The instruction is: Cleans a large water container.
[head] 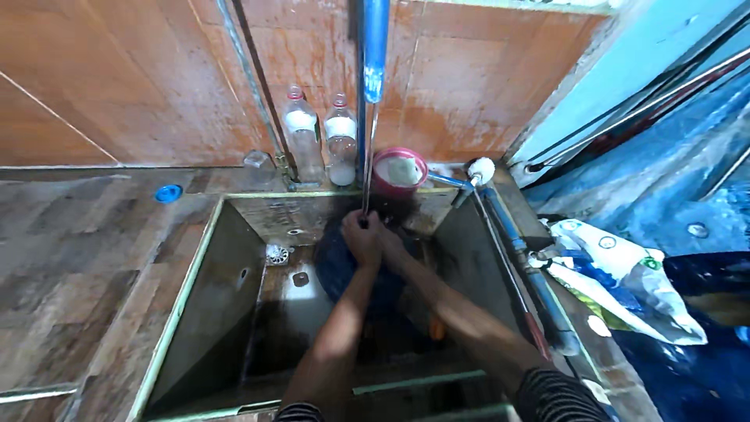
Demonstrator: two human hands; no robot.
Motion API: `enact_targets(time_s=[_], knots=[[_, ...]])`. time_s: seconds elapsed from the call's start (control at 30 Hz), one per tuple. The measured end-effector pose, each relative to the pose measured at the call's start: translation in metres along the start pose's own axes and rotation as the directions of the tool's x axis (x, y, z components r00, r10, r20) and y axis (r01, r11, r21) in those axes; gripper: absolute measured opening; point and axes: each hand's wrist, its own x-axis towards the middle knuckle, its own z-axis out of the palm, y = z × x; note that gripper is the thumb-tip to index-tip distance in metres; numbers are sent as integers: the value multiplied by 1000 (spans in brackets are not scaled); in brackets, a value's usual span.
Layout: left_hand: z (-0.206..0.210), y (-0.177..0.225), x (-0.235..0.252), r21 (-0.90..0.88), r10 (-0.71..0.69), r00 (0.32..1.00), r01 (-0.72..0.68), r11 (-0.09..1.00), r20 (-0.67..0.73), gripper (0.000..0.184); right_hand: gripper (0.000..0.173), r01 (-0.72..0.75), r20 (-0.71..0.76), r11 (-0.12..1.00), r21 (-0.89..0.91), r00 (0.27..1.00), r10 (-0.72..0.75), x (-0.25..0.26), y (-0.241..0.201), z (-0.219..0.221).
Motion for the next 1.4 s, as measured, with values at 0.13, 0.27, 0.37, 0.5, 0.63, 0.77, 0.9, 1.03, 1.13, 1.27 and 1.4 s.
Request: enact_targets(time_s=[0.13,0.27,0.37,0.5,0.63,0.77,0.9,1.03,1.13,1.27,1.4], knots=[[-36,-21,30,231,-7,991,-25,973,137,35,49,172,311,951,-256,946,-88,-63,46,-26],[-54,-25,34,333,-56,981,-8,943,184,37,41,274,397,899,-343,909,-126,-176,105,-28],[-63,-28,31,247,-82,977,32,968,197,52,37,199,474,980,30,860,-189,-252,111,-3],[-69,-17,20,252,-186,966,137,958,182,52,42,172,452,914,367,826,-337,-286,114,44],[-70,-17,13,272,-191,965,138,952,179,45,33,-140,672,964,226,739,-50,-297,66,75],[-74,-7,5,364,-256,953,183,913,165,51,35,-194,748,978,82,660,68,-309,10,71],[-68,3,7,429,-302,942,215,877,146,57,40,-106,751,994,31,658,47,-309,0,59],[-54,-14,1,117,-209,976,200,973,62,49,30,-50,571,986,161,820,-52,-270,44,82],[-43,-13,-18,-43,-159,981,165,985,110,42,36,-132,175,941,312,981,80,-242,49,48],[-28,-7,-23,-37,-170,961,182,983,216,41,33,0,-38,994,106,999,4,-181,10,8],[-29,-8,7,-93,-168,940,204,975,298,43,41,184,-128,971,-154,971,-204,-57,-7,-15]])
